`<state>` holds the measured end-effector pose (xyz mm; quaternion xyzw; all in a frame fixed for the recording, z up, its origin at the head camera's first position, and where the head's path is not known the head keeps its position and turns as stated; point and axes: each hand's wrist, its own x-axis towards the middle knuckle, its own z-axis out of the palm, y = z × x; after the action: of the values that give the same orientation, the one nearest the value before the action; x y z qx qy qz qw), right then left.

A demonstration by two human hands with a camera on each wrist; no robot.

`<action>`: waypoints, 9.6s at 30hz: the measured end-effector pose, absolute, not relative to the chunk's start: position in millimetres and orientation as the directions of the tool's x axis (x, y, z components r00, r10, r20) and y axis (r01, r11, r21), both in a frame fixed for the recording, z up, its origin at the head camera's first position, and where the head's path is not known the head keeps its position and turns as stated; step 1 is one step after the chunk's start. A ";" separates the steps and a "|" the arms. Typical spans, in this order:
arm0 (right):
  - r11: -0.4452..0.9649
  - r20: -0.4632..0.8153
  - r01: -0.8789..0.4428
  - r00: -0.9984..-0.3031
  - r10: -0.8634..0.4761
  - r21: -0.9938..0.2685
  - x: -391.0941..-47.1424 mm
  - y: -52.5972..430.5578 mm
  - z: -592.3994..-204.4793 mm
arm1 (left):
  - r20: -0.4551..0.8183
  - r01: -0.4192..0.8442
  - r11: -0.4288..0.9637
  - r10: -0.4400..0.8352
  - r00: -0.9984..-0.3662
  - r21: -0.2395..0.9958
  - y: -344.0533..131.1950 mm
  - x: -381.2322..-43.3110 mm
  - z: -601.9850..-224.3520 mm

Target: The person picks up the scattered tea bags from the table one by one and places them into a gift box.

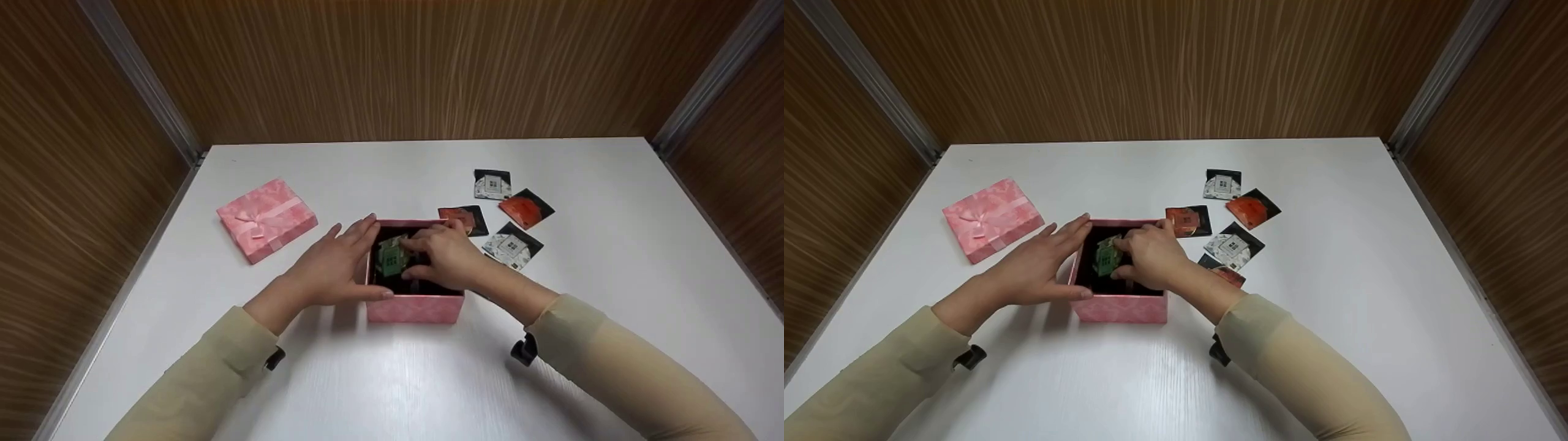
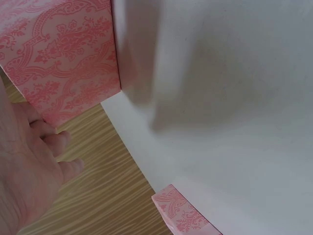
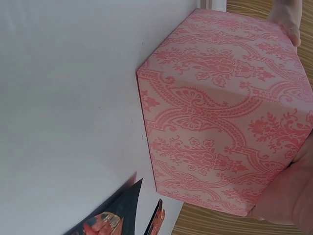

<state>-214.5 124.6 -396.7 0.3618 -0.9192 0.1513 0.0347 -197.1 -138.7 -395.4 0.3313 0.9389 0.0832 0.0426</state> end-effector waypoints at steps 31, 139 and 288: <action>0.626 0.290 -0.417 -0.909 -0.300 -0.659 -241.5 233.2 -357.0 | -0.003 0.617 0.762 0.630 -0.777 0.199 -139.9 -196.6 -397.1; 0.611 -0.031 0.060 -0.998 0.057 -0.790 -286.7 351.2 -452.7 | -0.005 0.610 0.765 0.625 -0.781 0.207 -138.5 -195.9 -397.4; 0.587 -0.125 -0.054 -0.957 -0.260 -0.808 -254.4 345.0 -431.7 | -0.015 0.605 0.765 0.623 -0.782 0.222 -132.0 -197.3 -397.7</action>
<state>-254.4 345.0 -431.7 0.0888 -0.8831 0.4459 -0.1158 -197.3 -132.0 -397.7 0.3271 0.9383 0.1029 0.0438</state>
